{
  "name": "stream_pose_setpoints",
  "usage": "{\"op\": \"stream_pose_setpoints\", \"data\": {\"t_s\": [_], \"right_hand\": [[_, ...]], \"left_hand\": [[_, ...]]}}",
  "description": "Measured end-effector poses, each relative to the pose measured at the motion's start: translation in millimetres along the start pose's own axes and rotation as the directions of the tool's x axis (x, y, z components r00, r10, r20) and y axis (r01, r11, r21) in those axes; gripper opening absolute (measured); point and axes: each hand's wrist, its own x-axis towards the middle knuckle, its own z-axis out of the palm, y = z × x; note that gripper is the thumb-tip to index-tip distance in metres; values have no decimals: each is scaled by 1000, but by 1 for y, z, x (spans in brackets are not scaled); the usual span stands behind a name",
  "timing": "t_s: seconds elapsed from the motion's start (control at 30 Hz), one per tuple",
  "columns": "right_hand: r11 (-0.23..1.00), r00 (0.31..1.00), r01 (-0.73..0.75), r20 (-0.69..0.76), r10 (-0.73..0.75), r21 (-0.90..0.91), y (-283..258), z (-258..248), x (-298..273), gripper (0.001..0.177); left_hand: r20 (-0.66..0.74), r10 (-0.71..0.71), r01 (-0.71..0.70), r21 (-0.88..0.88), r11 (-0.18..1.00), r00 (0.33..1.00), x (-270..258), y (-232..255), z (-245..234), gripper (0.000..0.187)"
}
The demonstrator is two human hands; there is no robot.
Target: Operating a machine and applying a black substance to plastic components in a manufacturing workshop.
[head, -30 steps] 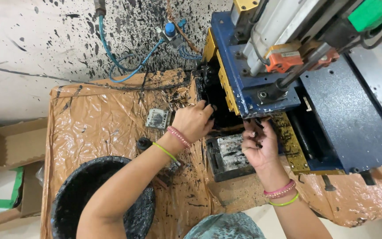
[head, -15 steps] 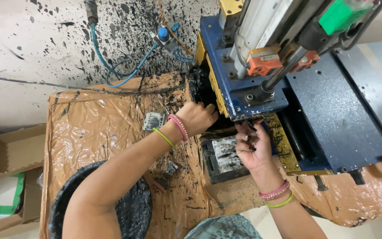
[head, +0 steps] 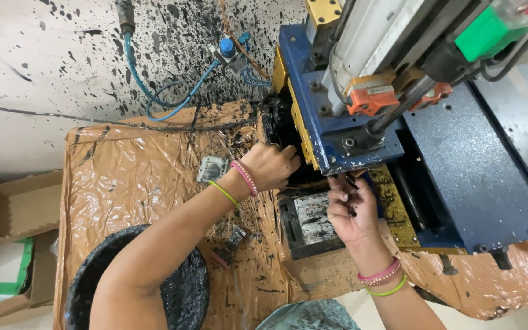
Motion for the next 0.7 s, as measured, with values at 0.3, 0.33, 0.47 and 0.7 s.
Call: {"op": "stream_pose_setpoints", "data": {"t_s": [0.3,0.33,0.47,0.7], "right_hand": [[998,999,-34,22,33,46,-4,-5,1,34],[998,999,-33,5,33,45,-3,-4,1,33],[998,996,-47,82,44,42,-3,-8,2,32],[997,996,-62,68,59,45,0,-6,-1,32]], "left_hand": [[35,-40,42,-55,998,999,8,-2,-7,48],[84,-48,51,-39,998,995,10,-2,-8,50],[120,-55,60,-37,997,991,12,-2,-4,53],[93,-84,88,-45,995,992,9,1,-6,53]]}}
